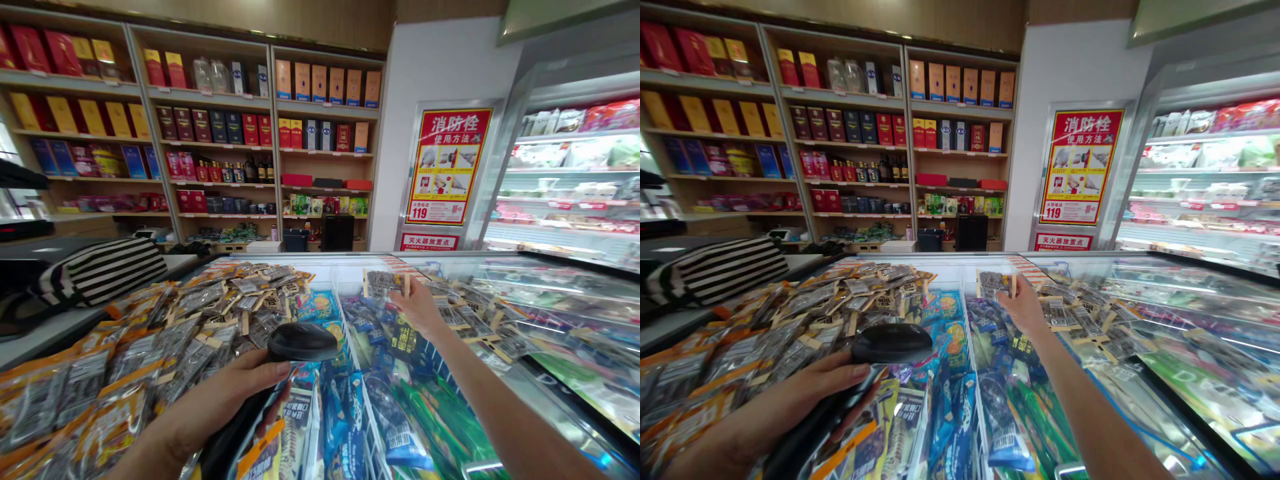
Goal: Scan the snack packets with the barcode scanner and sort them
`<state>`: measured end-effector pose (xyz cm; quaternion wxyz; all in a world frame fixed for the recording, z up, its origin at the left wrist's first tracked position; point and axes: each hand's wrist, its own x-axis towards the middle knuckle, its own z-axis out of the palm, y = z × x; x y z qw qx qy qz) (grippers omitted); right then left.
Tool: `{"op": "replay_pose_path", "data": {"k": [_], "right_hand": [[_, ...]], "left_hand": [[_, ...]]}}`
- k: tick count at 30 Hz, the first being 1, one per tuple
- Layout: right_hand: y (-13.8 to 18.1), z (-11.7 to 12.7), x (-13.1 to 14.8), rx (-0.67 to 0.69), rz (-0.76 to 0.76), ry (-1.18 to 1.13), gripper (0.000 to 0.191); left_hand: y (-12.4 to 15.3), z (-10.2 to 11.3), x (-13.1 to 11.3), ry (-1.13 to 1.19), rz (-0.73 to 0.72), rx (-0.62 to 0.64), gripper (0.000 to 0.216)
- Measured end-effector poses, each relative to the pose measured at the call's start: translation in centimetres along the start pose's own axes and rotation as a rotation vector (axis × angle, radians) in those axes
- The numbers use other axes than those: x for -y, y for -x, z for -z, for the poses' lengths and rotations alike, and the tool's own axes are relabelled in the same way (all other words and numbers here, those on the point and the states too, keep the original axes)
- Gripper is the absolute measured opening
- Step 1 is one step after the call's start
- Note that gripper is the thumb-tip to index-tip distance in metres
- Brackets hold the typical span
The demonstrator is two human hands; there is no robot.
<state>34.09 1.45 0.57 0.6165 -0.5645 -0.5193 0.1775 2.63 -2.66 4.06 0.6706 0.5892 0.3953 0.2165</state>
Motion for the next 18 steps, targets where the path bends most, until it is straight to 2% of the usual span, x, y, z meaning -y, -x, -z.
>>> {"op": "replay_pose_path", "data": {"k": [3,7,12,18], "right_hand": [[-0.4,0.3,0.1,0.012,0.001,0.051,0.019],[-0.3,-0.4,-0.7,-0.005,-0.121,0.008,0.021],[-0.2,-1.2,-0.9,0.059,-0.165,-0.126,0.022],[0.5,-2.3,-0.8,-0.004,-0.162,-0.023,0.029]], "left_hand": [[0.0,-0.2,0.0,-0.005,-0.019,0.025,0.03],[0.3,-0.7,0.0,-0.015,0.014,-0.001,0.03],[0.6,-0.9,-0.3,-0.015,0.019,0.018,0.028],[0.6,-1.0,-0.5,-0.036,0.008,0.102,0.026]]}}
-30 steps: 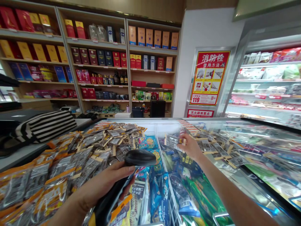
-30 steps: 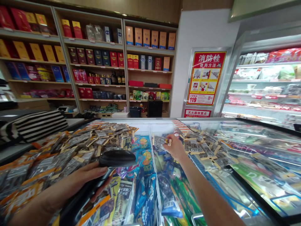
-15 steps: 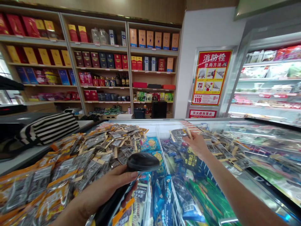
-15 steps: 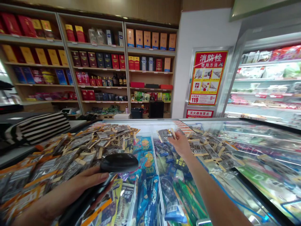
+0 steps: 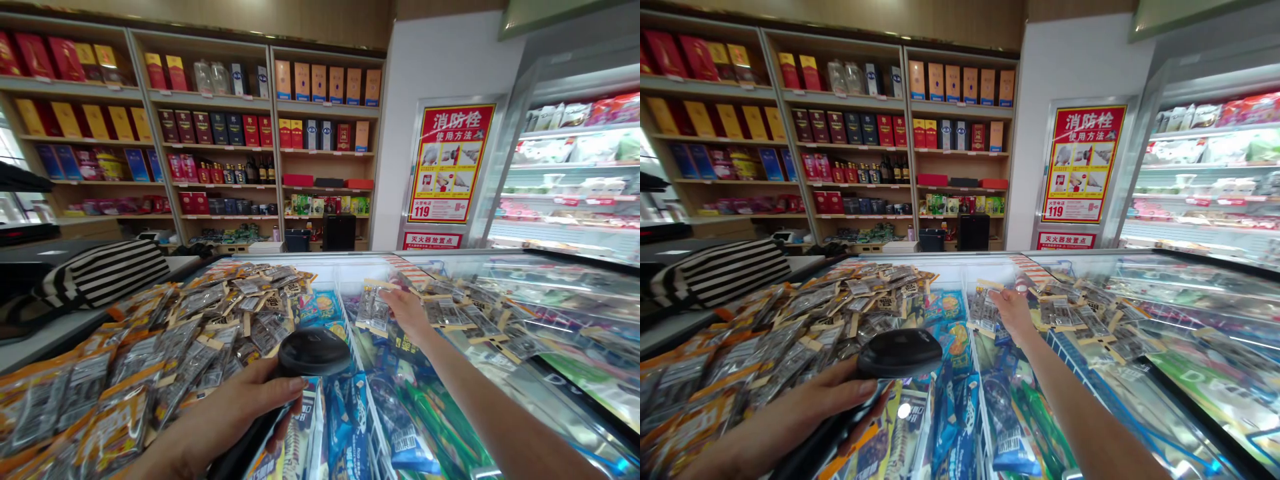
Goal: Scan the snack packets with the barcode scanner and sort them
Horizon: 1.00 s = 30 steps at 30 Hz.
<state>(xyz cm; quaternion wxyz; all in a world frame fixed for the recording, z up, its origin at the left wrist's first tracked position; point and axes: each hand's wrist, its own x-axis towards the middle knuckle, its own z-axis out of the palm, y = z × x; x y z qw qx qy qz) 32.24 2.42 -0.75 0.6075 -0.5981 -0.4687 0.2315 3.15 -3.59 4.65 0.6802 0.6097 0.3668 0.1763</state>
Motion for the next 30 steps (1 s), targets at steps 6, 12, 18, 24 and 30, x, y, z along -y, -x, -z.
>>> {"op": "replay_pose_path", "data": {"k": [6,12,18,24,30], "right_hand": [[0.6,-1.0,0.2,0.051,-0.021,-0.067,0.031],[0.6,-1.2,0.2,0.089,-0.03,-0.131,0.031],[0.4,-1.3,0.2,0.101,0.0,-0.143,0.031],[0.4,-1.5,-0.2,0.095,0.027,-0.055,0.034],[-0.6,0.7,-0.4,-0.025,0.109,0.223,0.034]], "left_hand": [[0.0,-0.6,0.0,-0.005,-0.033,-0.044,0.025],[0.0,-0.7,0.0,-0.009,-0.058,-0.026,0.024],[-0.1,-0.3,0.0,-0.017,-0.056,0.028,0.026],[0.1,-0.7,-0.1,-0.038,-0.053,-0.028,0.027],[0.2,0.3,-0.3,0.062,-0.037,-0.26,0.028]]}}
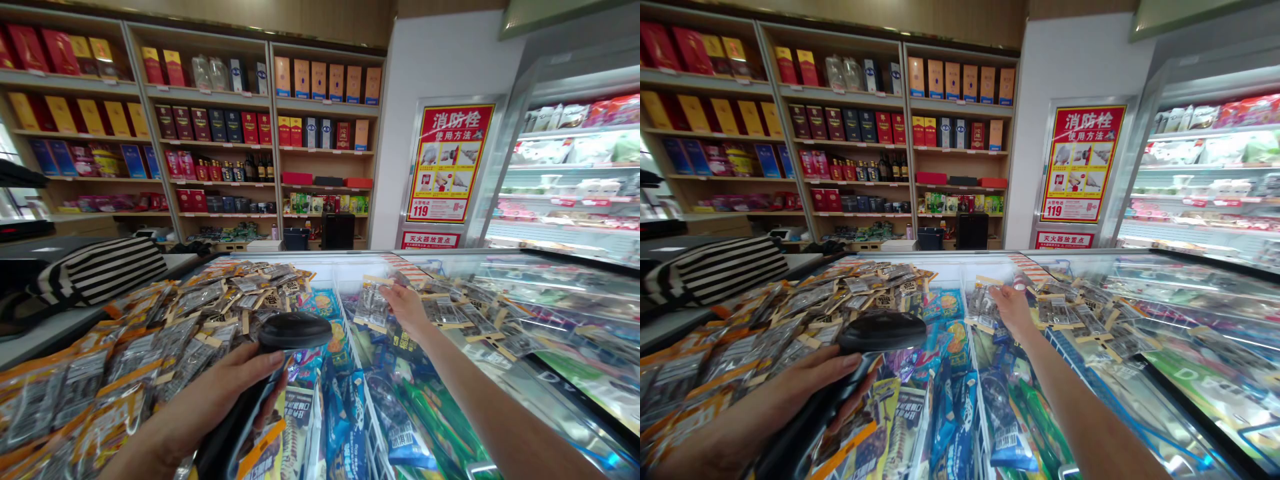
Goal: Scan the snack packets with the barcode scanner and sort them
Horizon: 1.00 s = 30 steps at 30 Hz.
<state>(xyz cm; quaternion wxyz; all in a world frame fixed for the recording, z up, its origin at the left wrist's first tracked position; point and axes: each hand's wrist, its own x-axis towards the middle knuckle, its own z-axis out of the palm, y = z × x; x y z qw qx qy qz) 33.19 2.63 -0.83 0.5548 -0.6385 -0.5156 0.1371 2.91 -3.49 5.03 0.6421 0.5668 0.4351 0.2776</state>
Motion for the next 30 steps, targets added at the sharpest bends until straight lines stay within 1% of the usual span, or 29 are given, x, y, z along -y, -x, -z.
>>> {"op": "replay_pose_path", "data": {"k": [3,4,5,6,7,8,9,10,11,12,13,14,15,16,17,18,20,23,26,28,30], "right_hand": [[-1.4,4.2,-2.0,-0.108,0.014,0.404,0.029],[-1.8,5.7,-2.7,-0.174,-0.022,0.528,0.029],[-2.2,6.9,-3.1,-0.276,-0.055,0.632,0.034],[-2.3,7.7,-3.2,-0.395,-0.078,0.717,0.042],[-2.1,7.9,-3.0,-0.492,-0.068,0.776,0.049],[-1.6,7.4,-2.3,-0.53,-0.014,0.801,0.051],[-0.8,6.2,-1.1,-0.503,0.063,0.79,0.05],[0.6,4.4,0.3,-0.364,0.183,0.75,0.047],[2.3,2.1,2.0,-0.15,0.294,0.645,0.042],[4.4,-0.6,3.7,0.06,0.37,0.52,0.04],[6.7,-3.3,5.4,0.296,0.484,0.439,0.042],[9.1,-5.8,7.0,0.482,0.611,0.384,0.049],[11.2,-8.1,8.2,0.587,0.708,0.344,0.059],[12.9,-9.9,9.1,0.649,0.782,0.31,0.067],[14.2,-11.2,9.7,0.709,0.842,0.292,0.067],[14.8,-12.0,9.9,0.744,0.877,0.294,0.065],[14.5,-12.2,9.4,0.765,0.88,0.345,0.058],[11.0,-10.5,7.0,0.712,0.758,0.486,0.049],[6.8,-8.7,4.1,0.602,0.579,0.598,0.039],[4.6,-8.0,2.6,0.525,0.481,0.614,0.044],[3.1,-7.6,1.8,0.487,0.45,0.57,0.056]], "left_hand": [[-0.3,1.4,-0.3,-0.001,-0.067,-0.059,0.029],[-0.3,1.8,-0.4,-0.013,-0.084,-0.067,0.029],[-0.4,2.3,-0.4,-0.022,-0.093,-0.068,0.029],[-0.4,2.7,-0.5,-0.027,-0.099,-0.06,0.029],[-0.3,3.1,-0.6,-0.026,-0.108,-0.044,0.029],[-0.1,3.4,-0.7,-0.017,-0.12,-0.021,0.03],[0.1,3.6,-0.8,-0.001,-0.132,0.004,0.03],[0.3,3.8,-1.0,0.022,-0.142,0.028,0.03],[0.6,3.9,-1.1,0.053,-0.144,0.042,0.029],[0.9,4.0,-1.3,0.084,-0.139,0.049,0.028],[1.1,4.0,-1.5,0.121,-0.131,0.041,0.026],[1.3,4.0,-1.6,0.159,-0.115,0.028,0.025],[1.5,4.1,-1.7,0.193,-0.093,0.016,0.024],[1.6,4.0,-1.8,0.223,-0.071,0.008,0.023],[1.6,4.0,-1.8,0.242,-0.053,0.011,0.023],[1.5,3.9,-1.7,0.249,-0.046,0.013,0.022],[1.3,3.8,-1.6,0.219,-0.06,0.018,0.023],[0.8,3.5,-1.2,0.159,-0.109,0.023,0.024],[0.4,3.4,-1.0,0.158,-0.126,0.037,0.024],[0.3,3.4,-0.8,0.153,-0.116,0.032,0.024],[0.1,3.3,-0.7,0.137,-0.096,0.042,0.026]]}}
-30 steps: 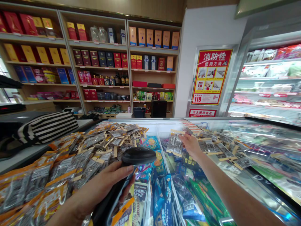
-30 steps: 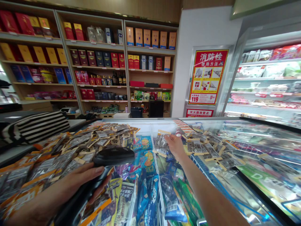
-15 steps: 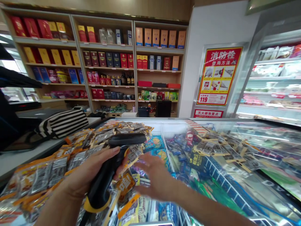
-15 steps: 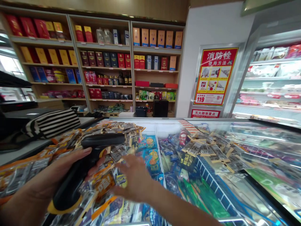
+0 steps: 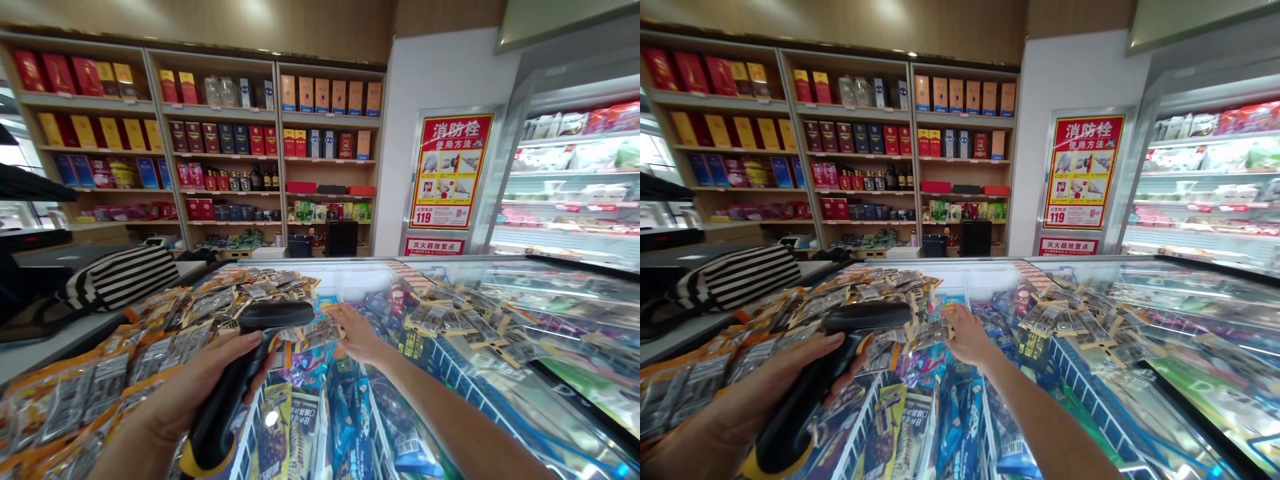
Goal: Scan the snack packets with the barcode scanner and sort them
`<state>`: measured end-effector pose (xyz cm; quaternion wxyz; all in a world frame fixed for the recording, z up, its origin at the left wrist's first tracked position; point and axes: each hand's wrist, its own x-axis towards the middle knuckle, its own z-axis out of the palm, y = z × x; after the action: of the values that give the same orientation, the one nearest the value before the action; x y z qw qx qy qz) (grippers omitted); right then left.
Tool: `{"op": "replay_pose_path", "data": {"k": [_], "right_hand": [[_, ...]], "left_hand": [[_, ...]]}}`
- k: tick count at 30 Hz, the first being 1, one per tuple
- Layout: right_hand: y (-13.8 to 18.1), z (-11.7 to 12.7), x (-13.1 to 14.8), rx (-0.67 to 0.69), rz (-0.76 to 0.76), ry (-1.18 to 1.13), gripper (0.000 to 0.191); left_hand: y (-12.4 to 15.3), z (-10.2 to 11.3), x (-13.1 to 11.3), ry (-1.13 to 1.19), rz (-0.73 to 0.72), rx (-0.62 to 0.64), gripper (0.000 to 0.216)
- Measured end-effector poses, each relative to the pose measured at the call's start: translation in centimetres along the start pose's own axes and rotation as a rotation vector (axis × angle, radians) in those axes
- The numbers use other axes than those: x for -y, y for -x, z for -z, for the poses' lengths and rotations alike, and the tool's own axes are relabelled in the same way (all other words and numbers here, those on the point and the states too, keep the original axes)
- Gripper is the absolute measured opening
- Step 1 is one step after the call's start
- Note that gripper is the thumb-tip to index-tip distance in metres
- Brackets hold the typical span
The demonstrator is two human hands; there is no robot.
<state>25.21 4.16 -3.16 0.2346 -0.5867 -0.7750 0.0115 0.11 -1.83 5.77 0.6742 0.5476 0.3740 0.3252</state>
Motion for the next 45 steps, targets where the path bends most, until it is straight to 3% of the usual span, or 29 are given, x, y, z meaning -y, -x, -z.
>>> {"op": "replay_pose_path", "data": {"k": [3,6,9,12,14,19,23,29,33,45], "right_hand": [[-0.1,1.0,-1.3,0.012,0.029,-0.084,0.063],[1.1,2.6,-3.1,0.018,-0.062,-0.093,0.05],[2.8,3.9,-5.2,-0.183,-0.244,-0.163,0.033],[3.7,4.1,-6.0,-0.443,-0.45,-0.651,0.018],[3.9,4.0,-5.4,-0.519,-0.538,-0.994,0.019],[3.7,4.2,-3.1,-0.417,-0.581,-1.385,0.022],[3.9,4.7,-3.0,-0.383,-0.541,-1.462,0.017],[3.4,3.6,-3.7,-0.422,-0.619,-1.596,0.03],[2.6,2.7,-3.5,-0.484,-0.541,-1.603,0.037],[2.5,2.4,-2.6,-0.462,-0.489,-1.581,0.033]], "left_hand": [[-0.2,-0.6,0.3,-0.041,0.017,0.059,0.028],[-0.3,-1.5,0.6,-0.072,0.027,0.085,0.027],[-0.4,-2.3,1.1,-0.085,0.046,0.101,0.026],[-0.5,-2.7,1.4,-0.095,0.061,0.155,0.026],[-0.6,-2.7,1.5,-0.104,0.062,0.173,0.027],[-0.7,-2.6,1.7,-0.114,0.068,0.193,0.027],[-0.7,-2.7,1.8,-0.131,0.088,0.19,0.027],[-0.7,-3.2,1.7,-0.122,0.123,0.195,0.027],[-0.8,-3.5,1.9,-0.132,0.133,0.205,0.025],[0.0,-4.0,1.5,-0.251,0.084,0.226,0.026]]}}
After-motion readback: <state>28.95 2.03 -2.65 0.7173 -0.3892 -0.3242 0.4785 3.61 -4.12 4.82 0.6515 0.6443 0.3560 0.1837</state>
